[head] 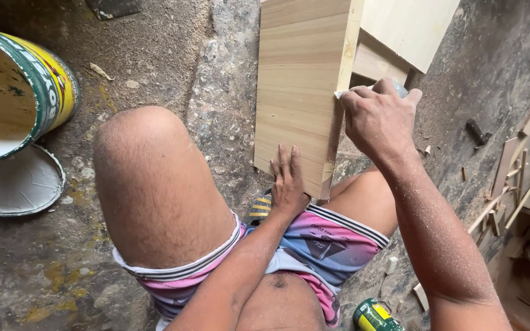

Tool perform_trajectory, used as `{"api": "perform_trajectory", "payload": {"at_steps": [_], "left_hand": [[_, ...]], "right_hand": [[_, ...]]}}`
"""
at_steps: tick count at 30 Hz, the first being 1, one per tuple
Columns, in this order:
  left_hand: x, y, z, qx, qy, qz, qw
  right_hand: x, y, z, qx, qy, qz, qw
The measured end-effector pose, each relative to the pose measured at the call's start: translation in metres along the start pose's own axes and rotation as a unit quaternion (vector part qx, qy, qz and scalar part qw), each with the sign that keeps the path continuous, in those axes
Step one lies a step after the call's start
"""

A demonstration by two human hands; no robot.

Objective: Applying wood filler to the edges of wooden boards and sanding them smooth in a workshop environment.

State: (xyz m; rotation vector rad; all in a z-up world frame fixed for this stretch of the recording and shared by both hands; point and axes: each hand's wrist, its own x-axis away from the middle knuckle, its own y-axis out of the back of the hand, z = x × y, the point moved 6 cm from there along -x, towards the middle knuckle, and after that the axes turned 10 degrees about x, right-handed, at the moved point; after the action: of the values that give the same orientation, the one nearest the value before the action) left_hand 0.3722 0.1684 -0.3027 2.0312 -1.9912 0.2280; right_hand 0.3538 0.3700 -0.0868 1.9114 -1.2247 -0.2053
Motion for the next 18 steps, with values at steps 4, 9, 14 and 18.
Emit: {"api": "perform_trajectory", "payload": {"at_steps": [4, 9, 14, 18], "left_hand": [[0.000, 0.000, 0.001, 0.012, 0.001, -0.004, 1.000], [0.002, -0.003, 0.005, 0.017, 0.001, -0.009, 1.000], [0.001, -0.001, 0.003, -0.006, -0.012, -0.011, 1.000], [0.001, -0.002, 0.005, 0.000, -0.022, -0.015, 1.000]], "right_hand": [[0.013, 0.003, 0.011, 0.017, -0.002, 0.023, 1.000], [0.037, 0.003, 0.026, 0.028, -0.001, 0.045, 0.999], [0.060, 0.012, 0.039, 0.031, -0.010, 0.024, 0.999], [0.083, 0.015, 0.050, 0.016, -0.012, 0.001, 1.000]]}}
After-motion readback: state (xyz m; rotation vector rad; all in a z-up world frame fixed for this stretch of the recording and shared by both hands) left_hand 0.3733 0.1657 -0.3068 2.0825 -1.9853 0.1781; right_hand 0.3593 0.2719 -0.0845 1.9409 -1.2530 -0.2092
